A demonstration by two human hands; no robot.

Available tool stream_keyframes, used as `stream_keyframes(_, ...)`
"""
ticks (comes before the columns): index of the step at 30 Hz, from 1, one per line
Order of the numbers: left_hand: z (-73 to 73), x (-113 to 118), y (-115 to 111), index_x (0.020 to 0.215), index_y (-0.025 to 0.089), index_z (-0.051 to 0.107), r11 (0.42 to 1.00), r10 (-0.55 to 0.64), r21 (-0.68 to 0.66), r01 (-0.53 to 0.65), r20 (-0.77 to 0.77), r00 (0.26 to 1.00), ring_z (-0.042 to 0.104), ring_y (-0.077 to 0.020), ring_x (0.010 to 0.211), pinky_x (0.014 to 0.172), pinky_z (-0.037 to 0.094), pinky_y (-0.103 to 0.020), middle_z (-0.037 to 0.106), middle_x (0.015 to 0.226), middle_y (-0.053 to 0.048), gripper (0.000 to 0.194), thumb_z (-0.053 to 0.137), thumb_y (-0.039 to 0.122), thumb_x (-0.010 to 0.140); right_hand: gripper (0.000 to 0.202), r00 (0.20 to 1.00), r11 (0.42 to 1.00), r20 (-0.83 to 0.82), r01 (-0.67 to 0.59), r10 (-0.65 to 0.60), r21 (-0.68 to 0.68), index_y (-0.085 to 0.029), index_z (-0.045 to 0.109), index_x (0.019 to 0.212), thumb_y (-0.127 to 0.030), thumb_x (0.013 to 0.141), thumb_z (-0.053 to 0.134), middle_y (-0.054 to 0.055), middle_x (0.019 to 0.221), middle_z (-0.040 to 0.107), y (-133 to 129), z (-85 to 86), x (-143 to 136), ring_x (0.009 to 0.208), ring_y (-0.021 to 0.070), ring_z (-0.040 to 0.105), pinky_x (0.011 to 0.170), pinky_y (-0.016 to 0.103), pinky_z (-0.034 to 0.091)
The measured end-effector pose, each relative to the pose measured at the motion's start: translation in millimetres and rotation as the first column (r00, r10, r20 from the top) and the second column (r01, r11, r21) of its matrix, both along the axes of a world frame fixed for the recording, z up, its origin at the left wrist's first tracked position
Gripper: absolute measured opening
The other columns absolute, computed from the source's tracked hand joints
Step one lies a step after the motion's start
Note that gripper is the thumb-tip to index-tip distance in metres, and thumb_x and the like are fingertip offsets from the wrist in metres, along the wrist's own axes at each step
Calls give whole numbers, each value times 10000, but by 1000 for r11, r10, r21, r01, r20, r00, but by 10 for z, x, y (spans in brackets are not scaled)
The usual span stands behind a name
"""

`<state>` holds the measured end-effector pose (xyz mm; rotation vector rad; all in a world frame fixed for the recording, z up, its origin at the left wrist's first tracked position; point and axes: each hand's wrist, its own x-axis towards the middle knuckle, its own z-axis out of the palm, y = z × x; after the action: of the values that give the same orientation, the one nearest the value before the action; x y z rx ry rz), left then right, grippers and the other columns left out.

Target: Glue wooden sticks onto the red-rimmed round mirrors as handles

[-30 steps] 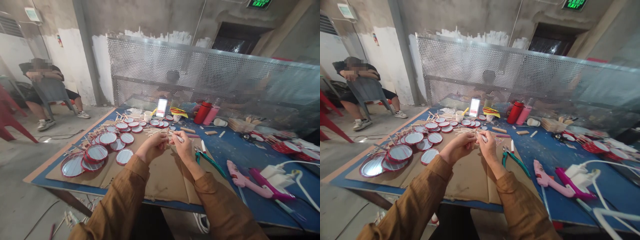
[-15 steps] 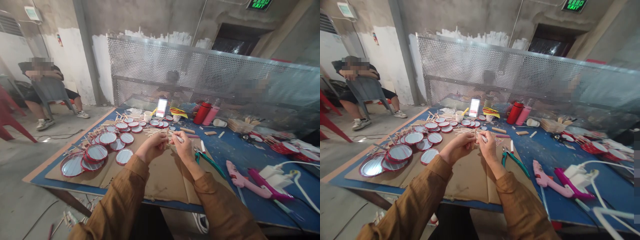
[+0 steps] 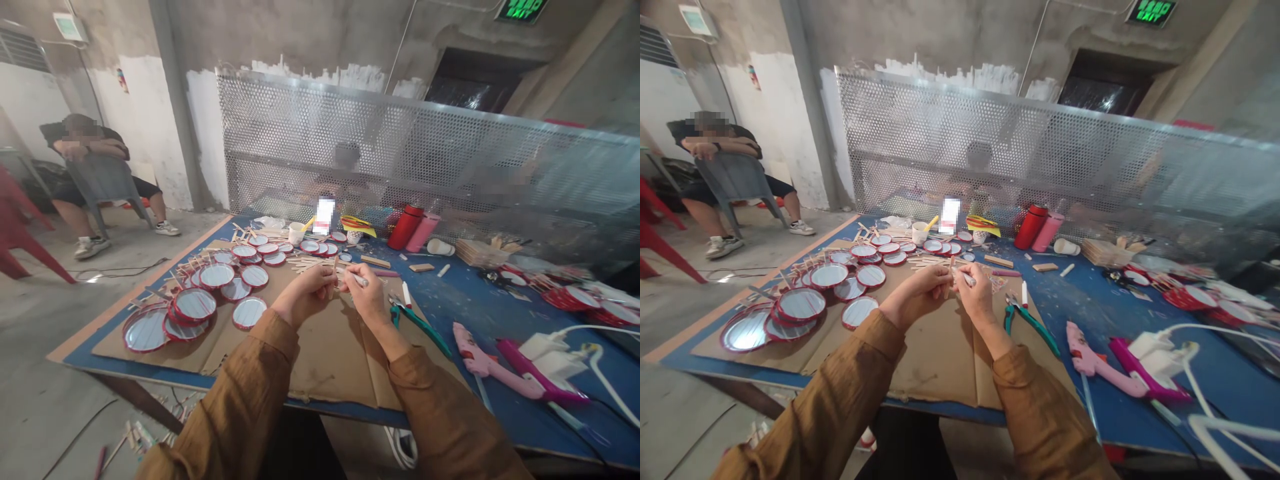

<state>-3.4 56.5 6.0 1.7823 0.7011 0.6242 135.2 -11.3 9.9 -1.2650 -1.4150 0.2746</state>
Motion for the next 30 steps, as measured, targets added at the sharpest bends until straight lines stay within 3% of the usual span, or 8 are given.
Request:
stream_keyframes(16, -37, 15, 62, 656, 156, 508, 999, -29, 20, 30, -42, 999, 404, -64, 395, 440, 278, -201, 423, 450, 43, 262, 499, 307, 870, 257, 1000, 1000, 14, -15, 15, -7, -208, 554, 796, -463, 818, 578, 5, 661, 637, -3, 10, -8, 528, 157, 655, 518, 247, 508)
stream_keyframes(30, -33, 23, 84, 671, 155, 506, 999, -47, 21, 48, -61, 997, 413, -63, 383, 427, 282, -196, 446, 458, 40, 228, 465, 249, 874, 209, 999, 999, 7, 38, -39, 32, -200, 558, 836, -408, 842, 555, 8, 695, 641, 4, 2, 21, 542, 149, 660, 527, 238, 502)
